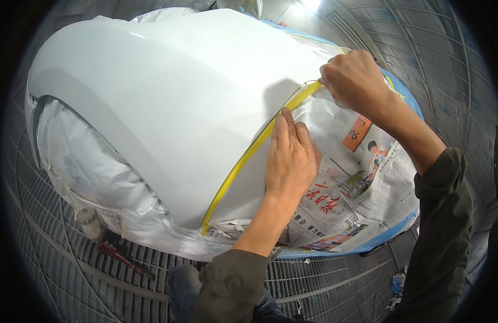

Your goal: The person mixes white paint with a hardener in a container using a ruler, then attaches a spray gun. They walk to a white car in a paint booth and apply yellow masking tape along the edges of the hood and fender, securing newspaper over the taped areas.

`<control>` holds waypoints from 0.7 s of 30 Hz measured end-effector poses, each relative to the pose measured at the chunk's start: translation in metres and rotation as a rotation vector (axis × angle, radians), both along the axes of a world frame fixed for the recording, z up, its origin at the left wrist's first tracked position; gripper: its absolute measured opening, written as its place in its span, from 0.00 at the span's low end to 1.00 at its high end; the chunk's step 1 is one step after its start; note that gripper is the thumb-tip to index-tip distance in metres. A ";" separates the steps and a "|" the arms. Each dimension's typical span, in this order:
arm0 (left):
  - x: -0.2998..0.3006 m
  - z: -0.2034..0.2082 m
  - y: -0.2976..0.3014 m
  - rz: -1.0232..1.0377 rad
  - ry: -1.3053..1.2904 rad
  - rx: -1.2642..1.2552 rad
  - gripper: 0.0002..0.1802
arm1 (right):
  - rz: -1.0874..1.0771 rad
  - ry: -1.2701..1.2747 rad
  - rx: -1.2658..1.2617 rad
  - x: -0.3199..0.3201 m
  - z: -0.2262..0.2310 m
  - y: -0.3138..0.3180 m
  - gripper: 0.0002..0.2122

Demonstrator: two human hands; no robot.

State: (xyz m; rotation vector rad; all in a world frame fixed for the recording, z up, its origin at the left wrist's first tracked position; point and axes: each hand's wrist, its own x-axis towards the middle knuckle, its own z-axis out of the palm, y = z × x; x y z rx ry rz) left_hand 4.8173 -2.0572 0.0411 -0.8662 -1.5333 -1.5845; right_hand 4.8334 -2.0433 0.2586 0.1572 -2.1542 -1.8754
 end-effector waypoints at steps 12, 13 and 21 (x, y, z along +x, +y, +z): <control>-0.005 0.010 0.009 0.122 0.047 0.026 0.18 | 0.020 0.003 -0.029 0.019 -0.008 -0.005 0.02; -0.005 0.011 0.010 0.129 0.049 0.034 0.17 | 0.030 -0.001 -0.025 0.020 -0.008 -0.005 0.02; -0.003 0.014 0.006 0.189 0.073 -0.007 0.13 | 0.077 -0.079 -0.096 0.044 -0.019 -0.001 0.04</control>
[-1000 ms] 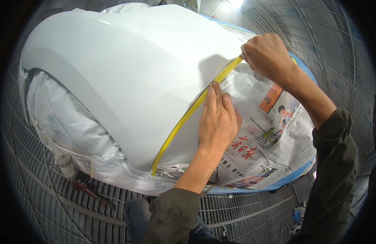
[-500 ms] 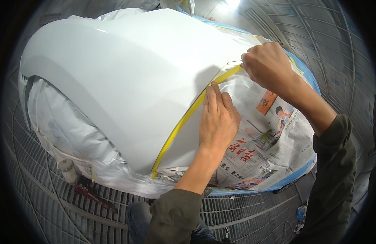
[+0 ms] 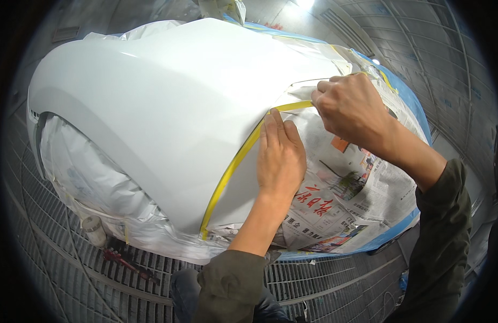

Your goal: The person mixes white paint with a hardener in a container using a ruler, then attaches a spray gun. They walk to a white car in a paint booth and apply yellow masking tape along the edges of the hood and fender, securing newspaper over the taped areas.

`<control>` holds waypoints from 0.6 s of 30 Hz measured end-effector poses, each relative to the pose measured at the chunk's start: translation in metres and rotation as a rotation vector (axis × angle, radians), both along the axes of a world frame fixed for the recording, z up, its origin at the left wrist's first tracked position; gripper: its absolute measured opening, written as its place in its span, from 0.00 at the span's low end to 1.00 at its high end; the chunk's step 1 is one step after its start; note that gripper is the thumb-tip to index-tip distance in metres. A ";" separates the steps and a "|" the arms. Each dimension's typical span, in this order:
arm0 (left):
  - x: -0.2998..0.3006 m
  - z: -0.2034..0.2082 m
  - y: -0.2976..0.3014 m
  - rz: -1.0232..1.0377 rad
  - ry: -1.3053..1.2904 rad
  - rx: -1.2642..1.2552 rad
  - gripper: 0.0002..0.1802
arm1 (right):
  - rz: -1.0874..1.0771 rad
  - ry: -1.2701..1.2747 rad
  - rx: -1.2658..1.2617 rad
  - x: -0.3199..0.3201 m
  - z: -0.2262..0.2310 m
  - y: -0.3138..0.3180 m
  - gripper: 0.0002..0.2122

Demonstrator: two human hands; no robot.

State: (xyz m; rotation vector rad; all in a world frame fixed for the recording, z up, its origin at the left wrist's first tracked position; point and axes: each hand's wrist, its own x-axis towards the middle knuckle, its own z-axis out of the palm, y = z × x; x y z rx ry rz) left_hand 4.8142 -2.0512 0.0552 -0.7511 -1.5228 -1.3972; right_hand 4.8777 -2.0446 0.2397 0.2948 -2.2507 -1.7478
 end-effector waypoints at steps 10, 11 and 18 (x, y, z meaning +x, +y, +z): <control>0.003 0.001 -0.001 0.042 -0.039 -0.135 0.14 | 0.143 -0.102 -0.048 0.025 -0.018 0.006 0.04; 0.004 0.002 -0.002 0.035 -0.045 -0.150 0.14 | 0.161 -0.110 -0.059 0.026 -0.020 0.008 0.04; -0.001 0.002 0.001 0.035 0.000 -0.033 0.10 | 0.328 -0.156 -0.087 0.026 -0.024 0.026 0.06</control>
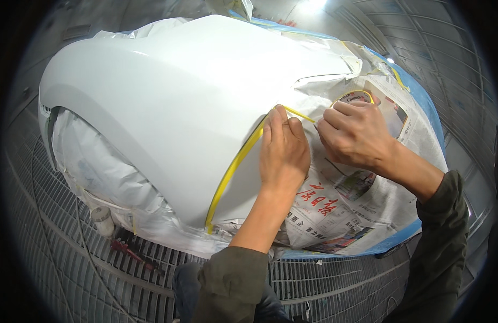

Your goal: The person mixes white paint with a hardener in a container using a ruler, then attaches a spray gun. They walk to a white car in a paint booth and apply yellow masking tape along the edges of the hood and fender, securing newspaper over the taped areas.

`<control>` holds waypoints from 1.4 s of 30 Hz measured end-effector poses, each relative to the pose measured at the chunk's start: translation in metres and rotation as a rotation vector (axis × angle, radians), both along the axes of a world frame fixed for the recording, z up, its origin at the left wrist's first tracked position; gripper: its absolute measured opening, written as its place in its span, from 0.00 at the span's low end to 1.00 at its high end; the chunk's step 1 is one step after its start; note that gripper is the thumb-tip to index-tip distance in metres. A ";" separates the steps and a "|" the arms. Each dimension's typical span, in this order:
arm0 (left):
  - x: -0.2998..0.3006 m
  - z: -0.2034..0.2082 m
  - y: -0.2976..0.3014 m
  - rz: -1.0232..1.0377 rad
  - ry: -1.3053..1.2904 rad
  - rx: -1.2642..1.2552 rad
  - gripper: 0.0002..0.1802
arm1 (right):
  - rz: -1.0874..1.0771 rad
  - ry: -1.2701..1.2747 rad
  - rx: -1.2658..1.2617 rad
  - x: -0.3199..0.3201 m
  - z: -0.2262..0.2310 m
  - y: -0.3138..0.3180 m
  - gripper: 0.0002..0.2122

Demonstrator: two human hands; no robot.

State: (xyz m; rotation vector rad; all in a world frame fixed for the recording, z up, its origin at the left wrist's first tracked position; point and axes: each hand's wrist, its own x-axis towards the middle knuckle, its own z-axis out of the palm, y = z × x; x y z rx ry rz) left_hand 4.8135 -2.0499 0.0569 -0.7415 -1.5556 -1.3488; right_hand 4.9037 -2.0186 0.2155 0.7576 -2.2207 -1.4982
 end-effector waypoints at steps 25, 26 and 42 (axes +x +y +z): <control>0.043 -0.034 -0.037 -0.207 -0.018 -0.031 0.18 | -0.124 0.209 -0.439 0.181 -0.019 -0.022 0.11; 0.048 -0.043 -0.041 -0.221 -0.032 -0.032 0.19 | -0.123 0.214 -0.477 0.187 -0.025 -0.018 0.11; 0.090 -0.168 -0.056 -0.339 -0.463 -0.062 0.16 | -0.230 0.046 -1.061 0.220 -0.120 -0.001 0.08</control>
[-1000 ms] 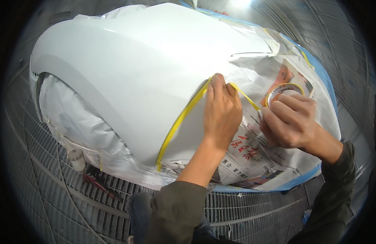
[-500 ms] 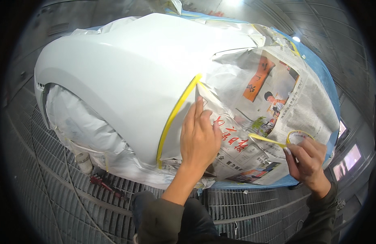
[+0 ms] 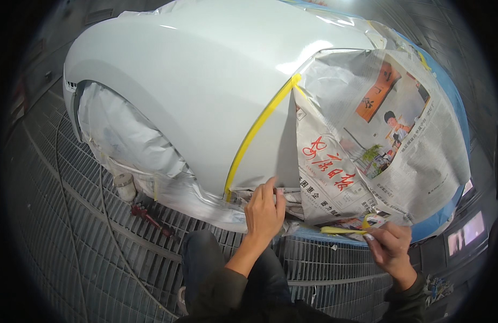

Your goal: The person mixes white paint with a hardener in a container using a ruler, then attaches a spray gun. They walk to a white car in a paint booth and apply yellow masking tape along the edges of the hood and fender, securing newspaper over the taped areas.

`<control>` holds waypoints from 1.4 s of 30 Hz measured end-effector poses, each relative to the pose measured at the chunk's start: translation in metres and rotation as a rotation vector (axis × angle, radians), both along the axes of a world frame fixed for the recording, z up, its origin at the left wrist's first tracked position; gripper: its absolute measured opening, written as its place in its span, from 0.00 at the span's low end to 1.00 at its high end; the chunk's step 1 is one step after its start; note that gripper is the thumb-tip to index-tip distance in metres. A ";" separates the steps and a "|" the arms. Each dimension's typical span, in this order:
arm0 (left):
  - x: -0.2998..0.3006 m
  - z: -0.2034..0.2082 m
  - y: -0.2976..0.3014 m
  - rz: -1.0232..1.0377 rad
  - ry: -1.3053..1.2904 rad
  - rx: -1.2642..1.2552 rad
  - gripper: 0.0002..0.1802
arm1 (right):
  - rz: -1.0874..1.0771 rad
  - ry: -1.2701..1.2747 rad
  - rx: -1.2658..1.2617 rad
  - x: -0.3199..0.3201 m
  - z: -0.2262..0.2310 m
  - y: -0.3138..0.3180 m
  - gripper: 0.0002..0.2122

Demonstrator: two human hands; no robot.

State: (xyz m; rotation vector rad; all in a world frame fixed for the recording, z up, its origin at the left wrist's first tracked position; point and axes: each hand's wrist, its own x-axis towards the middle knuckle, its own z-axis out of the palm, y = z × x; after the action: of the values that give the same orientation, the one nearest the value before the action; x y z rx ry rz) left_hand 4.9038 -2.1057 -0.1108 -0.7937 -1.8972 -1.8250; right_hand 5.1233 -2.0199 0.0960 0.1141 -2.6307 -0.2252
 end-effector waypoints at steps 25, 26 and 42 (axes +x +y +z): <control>0.032 -0.021 0.028 0.041 0.347 -0.152 0.24 | -0.311 0.009 -0.951 -0.037 -0.123 0.030 0.06; 0.036 -0.018 0.027 0.075 0.352 -0.160 0.24 | -0.320 0.009 -0.927 -0.049 -0.122 0.034 0.06; 0.034 0.012 0.052 -0.540 -0.538 0.345 0.08 | -0.360 0.195 -0.681 -0.104 -0.122 0.071 0.12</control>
State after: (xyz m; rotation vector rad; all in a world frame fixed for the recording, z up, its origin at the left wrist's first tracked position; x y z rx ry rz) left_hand 4.9381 -2.0538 -0.0988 -0.7960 -1.6581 -2.8432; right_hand 5.0189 -1.9492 -0.0262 -0.5791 -2.3697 0.5163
